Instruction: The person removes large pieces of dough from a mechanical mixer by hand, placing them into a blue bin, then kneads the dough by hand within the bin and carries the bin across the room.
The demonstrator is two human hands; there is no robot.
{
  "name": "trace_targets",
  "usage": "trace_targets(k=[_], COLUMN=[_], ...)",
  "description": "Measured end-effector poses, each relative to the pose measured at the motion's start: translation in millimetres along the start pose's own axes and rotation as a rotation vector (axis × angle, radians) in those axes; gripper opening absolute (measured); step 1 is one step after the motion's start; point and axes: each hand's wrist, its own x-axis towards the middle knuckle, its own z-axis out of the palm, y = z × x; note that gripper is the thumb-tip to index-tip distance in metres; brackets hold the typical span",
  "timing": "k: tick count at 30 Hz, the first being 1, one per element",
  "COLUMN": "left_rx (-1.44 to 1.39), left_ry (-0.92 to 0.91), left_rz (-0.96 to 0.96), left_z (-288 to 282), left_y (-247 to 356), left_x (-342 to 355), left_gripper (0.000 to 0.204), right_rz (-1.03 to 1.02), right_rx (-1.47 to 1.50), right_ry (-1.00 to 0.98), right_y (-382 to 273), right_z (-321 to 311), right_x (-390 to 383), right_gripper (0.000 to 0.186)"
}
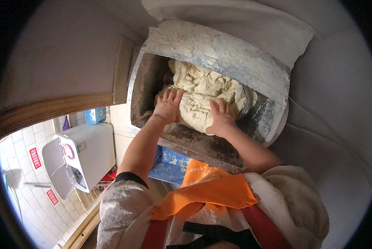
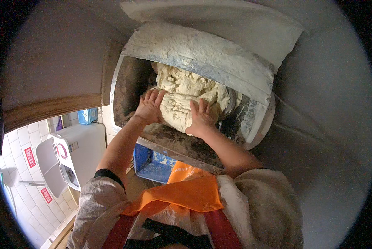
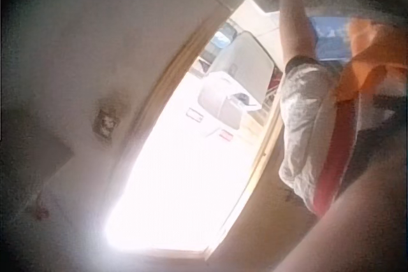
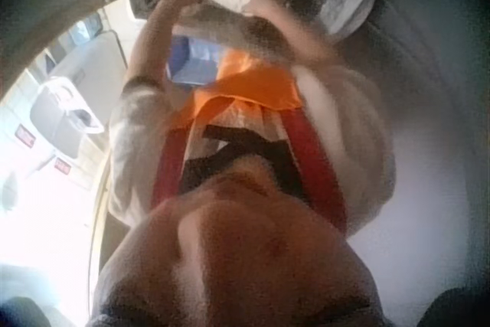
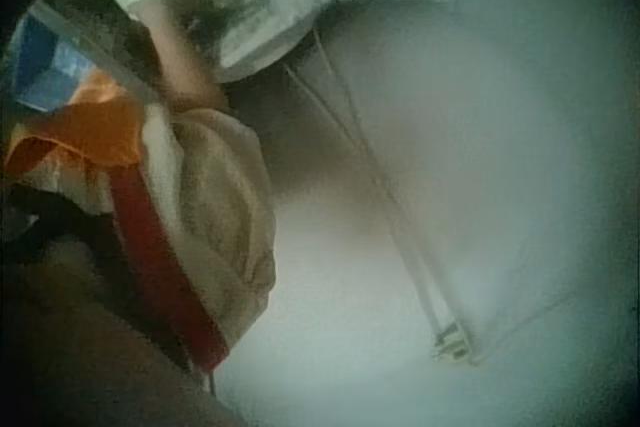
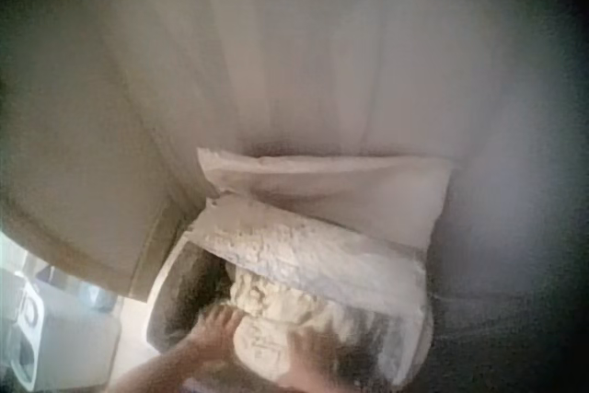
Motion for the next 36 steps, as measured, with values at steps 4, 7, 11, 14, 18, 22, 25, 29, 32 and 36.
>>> trace_targets(k=[4,7,11,14,18,22,25,29,32,36], left_rx=[0.017,-0.059,-0.078,-0.112,-0.377,-0.469,-0.537,-0.819,-0.909,-1.112], left_ry=[0.132,0.137,0.417,0.494,0.613,0.652,0.658,0.553,0.602,0.532], left_rz=[0.066,0.064,0.124,0.161,0.143,0.051,-0.037,-0.173,-0.369,-0.467], left_z=[-32,-56,-70,-73,-84,-110,-116,-70,7,144], left_y=[-8,-2,20,33,27,23,28,40,33,9], left_x=[-1,-12,-37,-67,-131,-199,-267,-324,-351,-358], left_gripper=[0.088,0.076,0.060,0.046,0.048,0.053,0.066,0.061,0.052,0.059], right_rz=[-0.106,-0.148,-0.151,-0.151,-0.222,-0.429,-0.353,-1.058,-0.927,-0.946], right_rx=[0.157,0.450,0.556,0.670,0.826,0.864,0.980,0.890,0.746,0.386], right_ry=[0.103,0.141,0.330,0.436,0.389,0.358,0.131,0.283,0.175,0.074], right_y=[10,25,39,34,14,-22,-64,-128,-155,-150], right_z=[-23,-32,-33,-27,-21,-12,2,44,88,124], right_x=[-12,-21,-47,-74,-99,-124,-154,-188,-188,-170], right_gripper=[0.126,0.106,0.083,0.066,0.055,0.047,0.042,0.033,0.045,0.062])
